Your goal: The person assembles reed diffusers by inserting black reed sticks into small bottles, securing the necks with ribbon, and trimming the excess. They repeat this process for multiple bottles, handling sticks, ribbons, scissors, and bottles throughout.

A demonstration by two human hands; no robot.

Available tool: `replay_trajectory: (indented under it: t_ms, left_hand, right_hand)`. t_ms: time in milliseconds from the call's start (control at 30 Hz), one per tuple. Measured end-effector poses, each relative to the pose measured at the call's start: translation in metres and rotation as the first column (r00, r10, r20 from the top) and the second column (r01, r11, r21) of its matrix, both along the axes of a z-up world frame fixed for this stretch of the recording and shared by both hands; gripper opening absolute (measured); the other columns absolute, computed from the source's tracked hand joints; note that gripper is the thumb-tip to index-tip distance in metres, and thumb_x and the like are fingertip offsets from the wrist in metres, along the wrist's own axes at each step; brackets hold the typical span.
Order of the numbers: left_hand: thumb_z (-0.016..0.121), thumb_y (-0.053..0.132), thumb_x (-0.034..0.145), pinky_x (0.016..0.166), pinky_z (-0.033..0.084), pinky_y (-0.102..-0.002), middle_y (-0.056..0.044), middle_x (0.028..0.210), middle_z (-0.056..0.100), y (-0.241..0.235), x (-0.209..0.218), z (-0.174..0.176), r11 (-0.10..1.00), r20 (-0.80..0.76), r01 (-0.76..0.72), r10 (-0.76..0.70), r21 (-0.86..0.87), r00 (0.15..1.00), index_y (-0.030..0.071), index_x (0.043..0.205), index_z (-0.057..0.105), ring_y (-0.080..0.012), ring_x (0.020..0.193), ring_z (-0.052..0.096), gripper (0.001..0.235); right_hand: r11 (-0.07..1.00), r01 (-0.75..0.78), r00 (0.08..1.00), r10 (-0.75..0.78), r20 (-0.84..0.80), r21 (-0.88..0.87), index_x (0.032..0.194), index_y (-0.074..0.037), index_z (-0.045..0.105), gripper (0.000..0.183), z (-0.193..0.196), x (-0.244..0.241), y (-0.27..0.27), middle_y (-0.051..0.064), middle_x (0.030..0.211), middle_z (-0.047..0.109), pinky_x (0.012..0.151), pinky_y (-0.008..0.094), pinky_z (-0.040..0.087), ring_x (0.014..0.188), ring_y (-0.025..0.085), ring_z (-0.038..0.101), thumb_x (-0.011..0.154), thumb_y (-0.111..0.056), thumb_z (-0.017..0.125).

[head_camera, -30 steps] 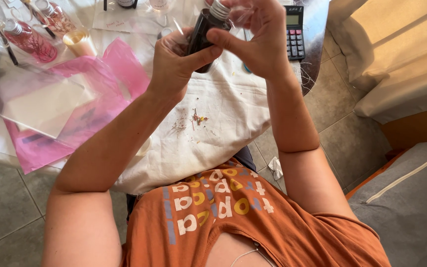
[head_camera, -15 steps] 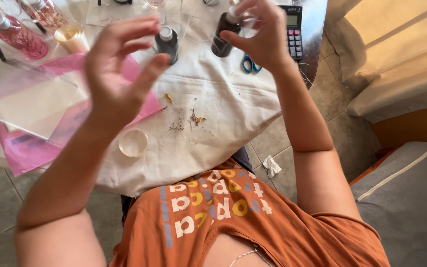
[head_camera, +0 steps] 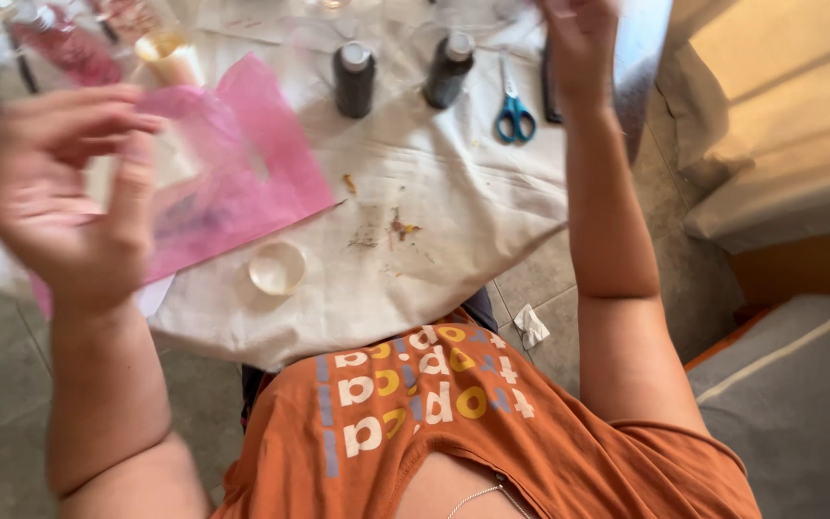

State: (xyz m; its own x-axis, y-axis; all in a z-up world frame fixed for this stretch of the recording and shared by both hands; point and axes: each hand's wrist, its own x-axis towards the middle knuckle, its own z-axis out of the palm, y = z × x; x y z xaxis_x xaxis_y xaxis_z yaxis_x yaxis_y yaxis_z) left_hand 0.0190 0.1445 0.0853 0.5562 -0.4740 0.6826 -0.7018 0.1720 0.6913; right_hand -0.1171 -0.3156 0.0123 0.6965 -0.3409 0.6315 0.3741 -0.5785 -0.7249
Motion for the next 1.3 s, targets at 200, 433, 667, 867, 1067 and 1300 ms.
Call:
replay_trajectory:
  t_ms: [200, 433, 667, 867, 1067, 1300]
  left_hand:
    - [0.062, -0.013, 0.118, 0.089, 0.054, -0.042, -0.032, 0.119, 0.060, 0.054, 0.037, -0.021, 0.910, 0.088, -0.355, 0.380, -0.212, 0.921, -0.017, 0.122, 0.057, -0.0394, 0.096, 0.066, 0.008]
    - [0.068, -0.010, 0.106, 0.072, 0.059, -0.037, -0.021, 0.096, 0.073, 0.101, 0.125, -0.061, 0.778, 0.408, -0.628, 0.583, -0.031, 0.703, -0.012, 0.105, 0.076, -0.0303, 0.084, 0.070, 0.009]
    - [0.094, 0.032, 0.082, 0.068, 0.056, -0.053, -0.013, 0.094, 0.078, 0.111, 0.223, -0.148, 0.209, 0.504, -0.755, 0.632, 0.621, 0.589, 0.012, 0.100, 0.082, -0.0405, 0.084, 0.072, 0.030]
    - [0.087, 0.020, 0.089, 0.061, 0.051, -0.052, -0.010, 0.087, 0.080, 0.115, 0.223, -0.142, 0.288, 0.558, -0.811, 0.607, 0.510, 0.566, 0.015, 0.095, 0.085, -0.0413, 0.071, 0.070, 0.009]
    - [0.087, 0.022, 0.093, 0.059, 0.052, -0.049, -0.011, 0.076, 0.077, 0.124, 0.243, -0.147, 0.259, 0.568, -0.820, 0.615, 0.511, 0.548, 0.021, 0.102, 0.089, -0.0416, 0.064, 0.067, 0.010]
    - [0.084, 0.007, 0.087, 0.075, 0.052, -0.046, -0.006, 0.091, 0.083, 0.126, 0.247, -0.146, 0.395, 0.487, -0.803, 0.646, 0.446, 0.588, 0.009, 0.107, 0.082, -0.0351, 0.081, 0.073, 0.020]
  right_hand:
    - [0.952, 0.272, 0.858, -0.305, 0.413, 0.138, 0.096, -0.005, 0.057, 0.016, 0.063, -0.018, 0.064, 0.013, 0.087, 0.065, 0.075, 0.042, 0.062, 0.085, 0.028, 0.073, 0.103, -0.017, 0.066]
    - [0.966, -0.171, 0.959, 0.208, 0.192, -0.193, 0.095, 0.004, 0.057, 0.017, 0.063, -0.001, 0.174, 0.024, 0.090, 0.066, 0.075, 0.037, 0.052, 0.084, 0.032, 0.067, 0.106, -0.008, 0.063]
    - [0.912, -0.313, 0.942, 0.333, 0.035, -0.265, 0.088, 0.003, 0.064, 0.012, 0.042, 0.016, 0.196, 0.015, 0.084, 0.068, 0.071, 0.035, 0.052, 0.076, 0.026, 0.066, 0.098, 0.003, 0.069]
    - [0.921, -0.305, 0.949, 0.316, 0.010, -0.242, 0.086, 0.003, 0.061, 0.015, 0.032, 0.015, 0.189, 0.013, 0.079, 0.064, 0.068, 0.034, 0.047, 0.070, 0.026, 0.059, 0.098, 0.001, 0.069]
    - [0.910, -0.312, 0.947, 0.320, -0.017, -0.274, 0.087, 0.002, 0.062, 0.014, 0.026, 0.015, 0.190, 0.012, 0.078, 0.065, 0.066, 0.034, 0.047, 0.068, 0.025, 0.060, 0.096, 0.003, 0.072]
    - [0.908, -0.295, 0.953, 0.300, -0.031, -0.297, 0.087, 0.001, 0.062, 0.015, 0.022, 0.016, 0.188, 0.011, 0.078, 0.065, 0.065, 0.032, 0.045, 0.068, 0.023, 0.059, 0.097, 0.002, 0.074]
